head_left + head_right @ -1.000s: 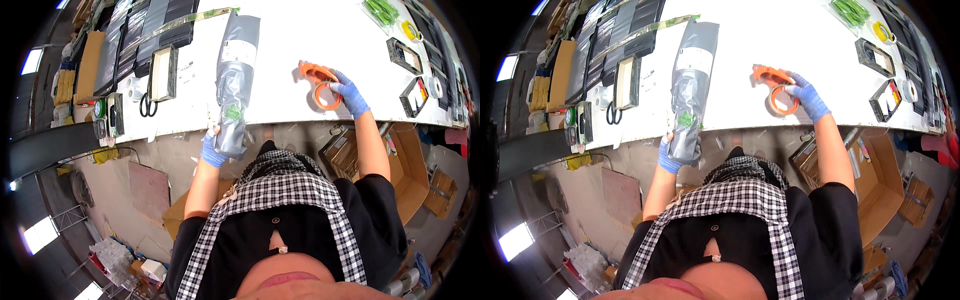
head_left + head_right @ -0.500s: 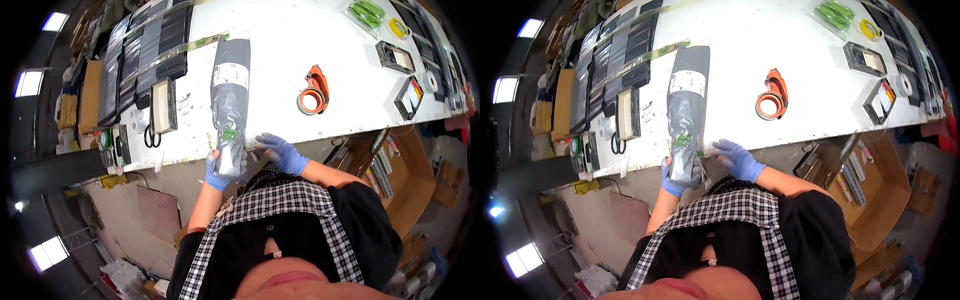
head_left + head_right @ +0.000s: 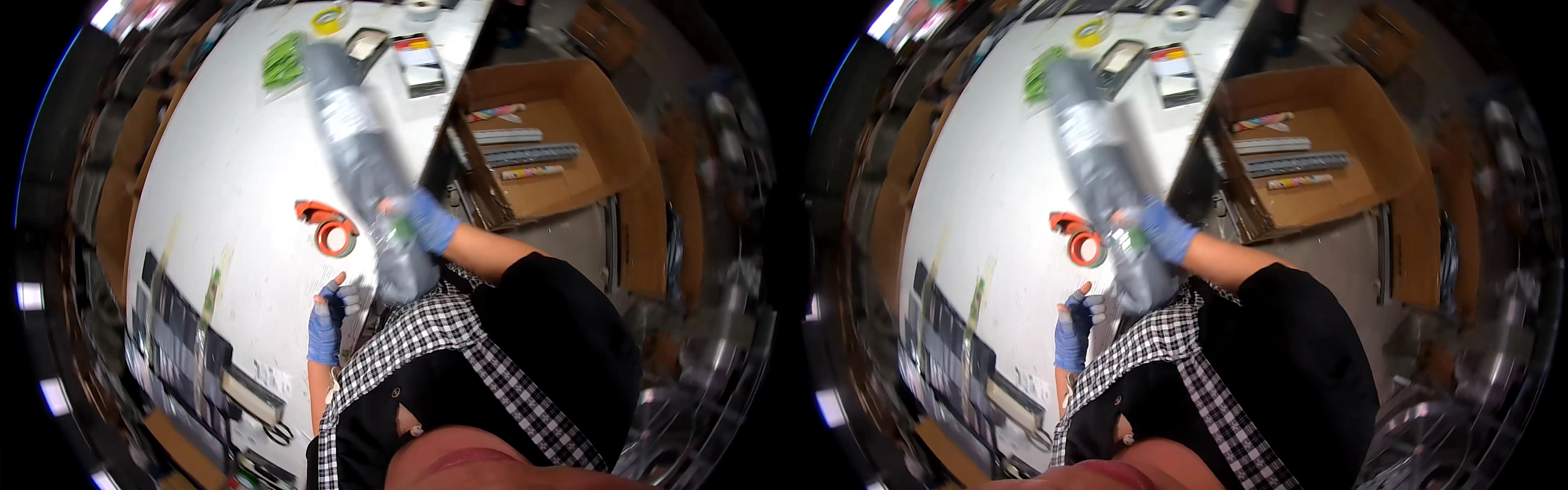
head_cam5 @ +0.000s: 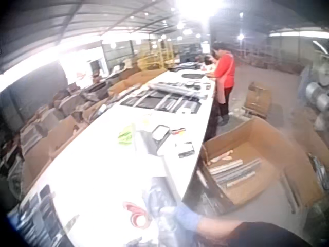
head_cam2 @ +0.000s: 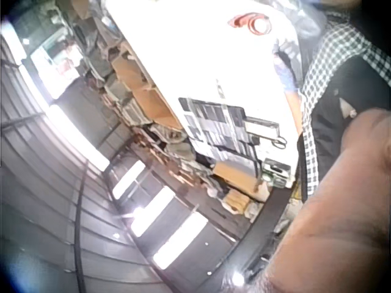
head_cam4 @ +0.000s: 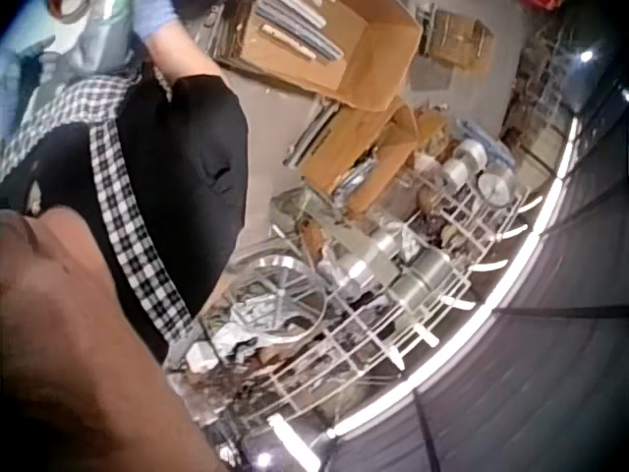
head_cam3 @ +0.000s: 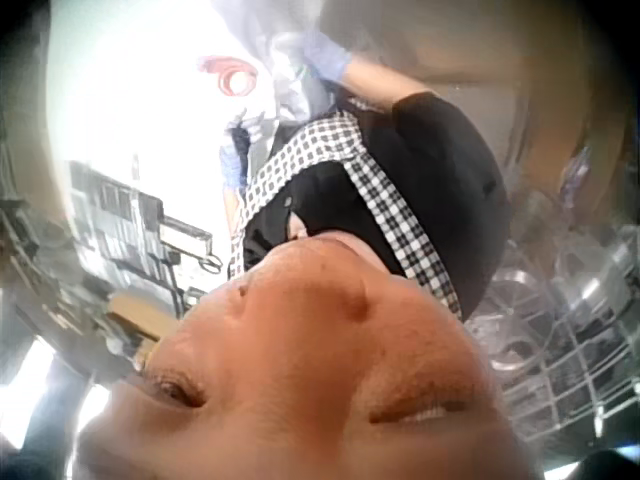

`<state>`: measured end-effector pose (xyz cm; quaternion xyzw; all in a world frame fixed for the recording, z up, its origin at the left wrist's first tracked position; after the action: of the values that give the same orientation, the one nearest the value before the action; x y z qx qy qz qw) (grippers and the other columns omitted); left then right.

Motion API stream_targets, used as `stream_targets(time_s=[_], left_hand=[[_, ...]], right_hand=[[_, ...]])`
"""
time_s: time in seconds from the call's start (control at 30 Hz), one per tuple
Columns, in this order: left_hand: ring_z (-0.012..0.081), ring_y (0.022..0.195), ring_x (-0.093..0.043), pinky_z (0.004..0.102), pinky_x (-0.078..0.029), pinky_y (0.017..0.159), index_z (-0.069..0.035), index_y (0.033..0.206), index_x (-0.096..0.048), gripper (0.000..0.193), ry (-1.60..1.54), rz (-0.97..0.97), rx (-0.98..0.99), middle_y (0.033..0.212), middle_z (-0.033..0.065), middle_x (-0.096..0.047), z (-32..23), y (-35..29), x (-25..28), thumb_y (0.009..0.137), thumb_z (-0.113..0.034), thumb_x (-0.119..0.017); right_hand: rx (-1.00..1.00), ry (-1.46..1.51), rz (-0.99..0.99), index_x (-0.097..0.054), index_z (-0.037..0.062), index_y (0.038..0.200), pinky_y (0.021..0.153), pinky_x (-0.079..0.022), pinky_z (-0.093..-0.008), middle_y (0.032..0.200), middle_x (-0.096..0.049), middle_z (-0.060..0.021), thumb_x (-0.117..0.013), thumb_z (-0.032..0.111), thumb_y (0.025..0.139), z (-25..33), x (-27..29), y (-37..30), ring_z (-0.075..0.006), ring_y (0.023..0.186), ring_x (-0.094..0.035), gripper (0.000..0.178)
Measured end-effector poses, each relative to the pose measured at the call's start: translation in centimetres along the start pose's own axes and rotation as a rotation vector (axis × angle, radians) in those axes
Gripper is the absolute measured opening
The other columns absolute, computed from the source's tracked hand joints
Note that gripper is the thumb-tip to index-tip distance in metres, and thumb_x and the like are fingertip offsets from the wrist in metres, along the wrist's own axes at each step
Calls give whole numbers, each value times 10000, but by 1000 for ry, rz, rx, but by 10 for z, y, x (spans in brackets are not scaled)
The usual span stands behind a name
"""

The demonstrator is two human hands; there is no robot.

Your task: The person packs bubble-wrapped items into a cardboard box and seals a gray shipping bag with tape. They then cut a piece of green fabric using scissors and wrap it around a long, thin object before taping it securely.

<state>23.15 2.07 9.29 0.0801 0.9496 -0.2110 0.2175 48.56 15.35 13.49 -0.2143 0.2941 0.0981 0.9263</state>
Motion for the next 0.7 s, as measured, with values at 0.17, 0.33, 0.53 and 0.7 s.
stream_targets(time_s=[0.17,0.33,0.53,0.7], left_hand=[[194,861,-590,292,-521,762,-50,1366,-415,574,85,-531,53,1049,108,-587,31,32,71,937,-399,-568],[183,832,-584,321,-519,721,-69,1227,-485,372,347,-709,-133,971,76,-587,57,51,78,914,-245,-581],[168,874,-588,313,-523,784,-18,1274,-526,458,-191,-650,-302,987,73,-609,23,96,98,828,-51,-623],[228,978,-606,327,-485,910,-43,1138,-616,291,754,-655,-330,1074,97,-642,42,47,130,853,-95,-587]], right_hand=[[494,27,-687,-612,35,1167,890,-490,-361,1074,-626,-97,-697,390,808,117,172,4,-225,953,-599,513],[648,222,-975,-563,130,1135,718,-487,-366,961,-574,-63,-601,580,858,174,356,-67,-165,810,-560,530],[7,-122,-913,-573,93,764,377,-333,-277,574,-535,-22,-462,429,953,-49,318,4,-129,420,-439,401],[148,-952,-437,-668,28,995,651,-483,-285,819,-666,-60,-624,206,914,-189,160,-12,-145,663,-577,201]])
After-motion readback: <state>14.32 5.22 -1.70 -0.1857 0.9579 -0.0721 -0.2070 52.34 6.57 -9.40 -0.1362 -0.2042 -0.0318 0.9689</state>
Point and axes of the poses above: each hand's wrist, its own y-axis towards the middle knuckle, its own x-axis out of the back of the hand, z = x × y, the point moved 1 cm from there along y, towards the middle knuckle
